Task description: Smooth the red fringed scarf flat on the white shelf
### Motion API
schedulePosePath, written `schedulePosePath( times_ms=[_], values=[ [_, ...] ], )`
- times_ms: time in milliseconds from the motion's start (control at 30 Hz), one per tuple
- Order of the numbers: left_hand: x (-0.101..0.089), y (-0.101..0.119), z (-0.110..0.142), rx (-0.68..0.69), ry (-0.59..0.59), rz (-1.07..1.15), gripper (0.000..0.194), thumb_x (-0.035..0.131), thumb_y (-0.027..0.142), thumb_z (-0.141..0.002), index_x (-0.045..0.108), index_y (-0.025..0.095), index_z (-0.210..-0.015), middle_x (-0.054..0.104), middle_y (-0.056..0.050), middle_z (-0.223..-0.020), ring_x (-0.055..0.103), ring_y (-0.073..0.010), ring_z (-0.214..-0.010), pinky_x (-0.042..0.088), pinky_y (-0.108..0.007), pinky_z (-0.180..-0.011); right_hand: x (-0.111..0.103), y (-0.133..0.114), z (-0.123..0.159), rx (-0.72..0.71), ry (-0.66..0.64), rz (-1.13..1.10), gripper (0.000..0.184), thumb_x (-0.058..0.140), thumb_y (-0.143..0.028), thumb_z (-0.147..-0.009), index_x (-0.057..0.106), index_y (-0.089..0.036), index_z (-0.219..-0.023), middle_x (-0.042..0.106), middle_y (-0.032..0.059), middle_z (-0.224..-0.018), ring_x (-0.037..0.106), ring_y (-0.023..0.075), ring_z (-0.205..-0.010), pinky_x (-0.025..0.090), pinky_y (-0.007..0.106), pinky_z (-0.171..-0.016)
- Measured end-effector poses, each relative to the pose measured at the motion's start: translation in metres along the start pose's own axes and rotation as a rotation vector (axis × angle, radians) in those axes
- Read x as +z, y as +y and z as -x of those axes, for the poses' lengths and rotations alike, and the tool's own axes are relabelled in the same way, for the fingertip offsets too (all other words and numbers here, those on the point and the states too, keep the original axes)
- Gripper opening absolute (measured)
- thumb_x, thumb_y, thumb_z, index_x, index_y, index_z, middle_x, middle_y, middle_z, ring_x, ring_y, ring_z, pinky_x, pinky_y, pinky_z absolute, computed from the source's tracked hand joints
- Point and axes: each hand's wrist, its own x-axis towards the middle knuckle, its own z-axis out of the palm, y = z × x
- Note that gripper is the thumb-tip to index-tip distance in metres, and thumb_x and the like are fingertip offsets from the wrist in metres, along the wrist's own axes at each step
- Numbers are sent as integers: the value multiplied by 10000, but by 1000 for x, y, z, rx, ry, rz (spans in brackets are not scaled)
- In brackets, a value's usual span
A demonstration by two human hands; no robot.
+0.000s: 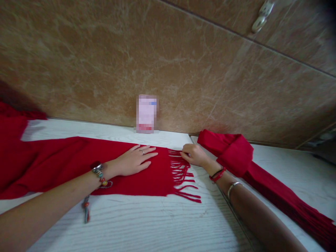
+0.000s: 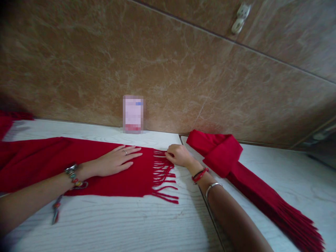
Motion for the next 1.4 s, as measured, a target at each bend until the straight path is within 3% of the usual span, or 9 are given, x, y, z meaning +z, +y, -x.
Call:
schedulePosePath(
  times_ms=[133,267,400,567,633,733,1000,1267,1400],
  values=[
    [1,-1,0,7,15,-9,429,302,370,-922,337,283,-1341,325,6,-1423,251,-160,-1306,149,-350,-1059,-4,-12,-3,-1,157,-90,178,433,-179,-822,513,-190,-664,534,50,-667,483,169,-656,402,291,-602],
    [2,-2,0,12,17,-17,431,297,385,-923,335,292,-1341,332,5,-1419,260,-162,-1301,138,-349,-1059,-2,-31,-17,-112,-4,-219,98,457,-193,-831,542,-187,-879,588,91,-881,514,191,-851,436,322,-744],
    [2,-2,0,11,14,-8,432,296,391,-924,327,299,-1345,333,10,-1418,263,-164,-1299,131,-357,-1061,2,-23,-14,-60,-77,-117,149,446,-190,-827,513,-188,-694,552,45,-676,489,159,-660,406,277,-619],
    [0,0,0,6,1,1,433,294,377,-924,330,284,-1346,323,7,-1424,251,-165,-1304,123,-368,-1065,-2,-12,-3,56,73,-47,241,431,-180,-819,440,-202,-579,458,2,-548,407,129,-517,337,259,-508],
    [1,0,0,7,1,7,433,297,376,-923,333,282,-1344,322,7,-1424,248,-168,-1306,123,-374,-1066,-5,-19,-6,0,116,-105,186,426,-179,-823,479,-195,-646,513,35,-640,462,147,-611,384,267,-570],
    [2,-1,0,9,6,13,434,300,376,-921,332,284,-1344,324,7,-1423,248,-168,-1306,127,-375,-1064,-5,-33,-13,-141,14,-222,110,436,-179,-826,515,-190,-750,562,67,-767,498,166,-750,422,285,-682],
    [-6,6,1,-25,-47,12,432,295,363,-924,325,279,-1347,297,10,-1436,237,-179,-1312,143,-399,-1063,-8,-23,6,-168,-79,-114,259,402,-152,-833,448,-197,-582,481,26,-593,427,144,-586,365,270,-559],
    [1,0,0,11,11,5,428,303,371,-920,335,294,-1340,324,15,-1423,247,-166,-1306,125,-361,-1062,-29,-46,25,-78,186,-198,89,461,-133,-820,538,-170,-844,546,84,-826,505,179,-781,444,308,-679],
    [2,-2,-1,13,14,-6,431,301,367,-918,335,296,-1341,317,14,-1427,255,-154,-1301,127,-334,-1058,-25,-64,9,-181,-19,-291,92,443,-153,-830,532,-173,-844,574,88,-851,514,178,-819,445,308,-727]
  ],
)
